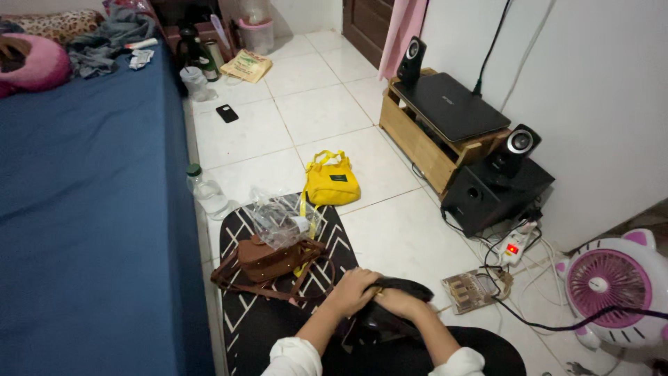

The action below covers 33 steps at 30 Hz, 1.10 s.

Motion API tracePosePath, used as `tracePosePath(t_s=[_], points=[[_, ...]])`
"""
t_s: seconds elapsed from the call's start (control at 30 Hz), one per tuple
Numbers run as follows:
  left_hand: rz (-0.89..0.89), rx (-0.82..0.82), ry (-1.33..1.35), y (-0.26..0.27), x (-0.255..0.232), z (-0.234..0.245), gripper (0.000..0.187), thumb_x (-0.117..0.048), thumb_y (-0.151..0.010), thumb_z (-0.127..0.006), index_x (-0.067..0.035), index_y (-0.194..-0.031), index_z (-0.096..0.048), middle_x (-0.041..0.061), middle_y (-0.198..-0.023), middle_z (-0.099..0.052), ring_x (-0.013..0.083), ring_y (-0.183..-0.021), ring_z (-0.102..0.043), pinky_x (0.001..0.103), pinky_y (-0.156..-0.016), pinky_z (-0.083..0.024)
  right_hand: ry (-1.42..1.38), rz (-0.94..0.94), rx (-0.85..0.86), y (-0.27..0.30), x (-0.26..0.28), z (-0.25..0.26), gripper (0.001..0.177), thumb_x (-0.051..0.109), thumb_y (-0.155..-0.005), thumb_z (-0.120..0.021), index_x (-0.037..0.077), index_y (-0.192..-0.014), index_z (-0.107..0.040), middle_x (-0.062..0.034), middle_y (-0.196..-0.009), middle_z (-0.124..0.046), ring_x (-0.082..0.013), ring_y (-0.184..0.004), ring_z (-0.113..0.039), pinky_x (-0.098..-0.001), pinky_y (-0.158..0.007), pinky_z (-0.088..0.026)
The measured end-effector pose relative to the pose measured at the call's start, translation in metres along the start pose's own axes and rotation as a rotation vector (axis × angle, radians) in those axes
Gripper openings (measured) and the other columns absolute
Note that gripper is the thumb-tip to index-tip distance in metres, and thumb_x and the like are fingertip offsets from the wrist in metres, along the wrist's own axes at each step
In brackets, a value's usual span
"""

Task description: The person wipes a black handbag with a yellow cloth, rotating it to clean multiple sides. The person then wipes a brown handbag in the same manner. Both bags are handled one at a time and placed back on the floor.

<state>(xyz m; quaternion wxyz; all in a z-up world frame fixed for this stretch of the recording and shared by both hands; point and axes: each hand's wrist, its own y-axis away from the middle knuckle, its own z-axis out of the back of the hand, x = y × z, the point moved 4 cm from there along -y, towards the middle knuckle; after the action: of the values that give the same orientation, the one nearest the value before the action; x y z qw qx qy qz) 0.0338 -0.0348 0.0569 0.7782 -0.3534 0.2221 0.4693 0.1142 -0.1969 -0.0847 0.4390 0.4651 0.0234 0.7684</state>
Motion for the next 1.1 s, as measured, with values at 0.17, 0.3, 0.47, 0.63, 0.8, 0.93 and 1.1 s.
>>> tracePosePath(t_s=[0.17, 0.3, 0.47, 0.63, 0.8, 0.93, 1.1], points=[[0.231, 0.034, 0.108, 0.007, 0.021, -0.021, 0.027, -0.025, -0.096, -0.065, -0.004, -0.113, -0.064, 0.021, -0.106, -0.068, 0.0409, -0.104, -0.063, 0.047, -0.088, -0.049, 0.110, -0.050, -0.013, 0.043, 0.026, 0.023, 0.054, 0.045, -0.087, -0.060, 0.011, -0.129, -0.068, -0.0147, -0.133, -0.070, -0.0282, -0.125, -0.064, -0.0356, -0.105, -0.048], [0.323, -0.007, 0.198, 0.011, 0.035, -0.039, 0.031, -0.028, -0.094, -0.067, -0.003, -0.112, -0.063, 0.021, -0.108, -0.069, 0.0393, -0.105, -0.065, 0.045, -0.090, -0.051, 0.148, -0.011, 0.253, 0.057, 0.067, 0.006, 0.060, 0.050, -0.080, -0.067, 0.013, -0.127, -0.069, -0.0139, -0.130, -0.071, -0.0281, -0.122, -0.066, -0.0351, -0.103, -0.048], [0.496, 0.071, 0.216, 0.016, 0.059, -0.055, 0.048, -0.035, -0.093, -0.069, -0.007, -0.130, -0.056, 0.022, -0.124, -0.063, 0.0400, -0.115, -0.059, 0.046, -0.097, -0.048, 0.140, 0.102, 0.199, 0.057, 0.083, 0.002, 0.065, 0.038, -0.069, -0.086, 0.011, -0.125, -0.066, -0.0113, -0.122, -0.073, -0.0261, -0.116, -0.067, -0.0353, -0.100, -0.051], [0.739, 0.014, 0.183, 0.015, 0.094, -0.059, 0.092, -0.057, -0.083, -0.083, -0.016, -0.152, -0.038, 0.023, -0.153, -0.038, 0.0438, -0.140, -0.035, 0.049, -0.117, -0.029, -0.056, 0.147, -0.071, 0.048, 0.078, 0.012, 0.064, 0.041, -0.072, -0.086, 0.012, -0.126, -0.066, -0.0117, -0.107, -0.078, -0.0204, -0.102, -0.073, -0.0333, -0.094, -0.053], [0.856, -0.445, 0.872, 0.005, 0.123, -0.044, 0.114, -0.062, -0.067, -0.082, -0.020, -0.157, -0.025, 0.024, -0.156, -0.035, 0.0371, -0.144, -0.042, 0.048, -0.117, -0.036, -0.699, 0.096, -0.566, 0.044, 0.084, 0.081, 0.054, 0.043, -0.087, -0.073, -0.002, -0.117, -0.075, -0.0166, -0.110, -0.079, -0.0218, -0.096, -0.072, -0.0346, -0.089, -0.055], [0.621, -0.323, 0.856, -0.013, 0.108, -0.013, 0.124, -0.058, -0.067, -0.085, -0.020, -0.162, -0.015, 0.026, -0.159, -0.032, 0.0369, -0.147, -0.035, 0.046, -0.117, -0.033, -1.457, 0.147, -0.382, 0.055, 0.111, 0.111, 0.059, 0.050, -0.087, -0.063, 0.000, -0.117, -0.072, -0.0159, -0.110, -0.077, -0.0247, -0.096, -0.072, -0.0373, -0.089, -0.056], [1.036, -0.067, 1.476, 0.002, 0.090, 0.012, 0.092, -0.057, -0.078, -0.076, -0.007, -0.149, -0.044, 0.020, -0.144, -0.055, 0.0365, -0.130, -0.056, 0.050, -0.108, -0.047, -1.834, 0.393, 0.008, 0.065, 0.112, 0.122, 0.059, 0.049, -0.093, -0.053, -0.001, -0.120, -0.068, -0.0158, -0.113, -0.075, -0.0268, -0.100, -0.071, -0.0389, -0.092, -0.055]])
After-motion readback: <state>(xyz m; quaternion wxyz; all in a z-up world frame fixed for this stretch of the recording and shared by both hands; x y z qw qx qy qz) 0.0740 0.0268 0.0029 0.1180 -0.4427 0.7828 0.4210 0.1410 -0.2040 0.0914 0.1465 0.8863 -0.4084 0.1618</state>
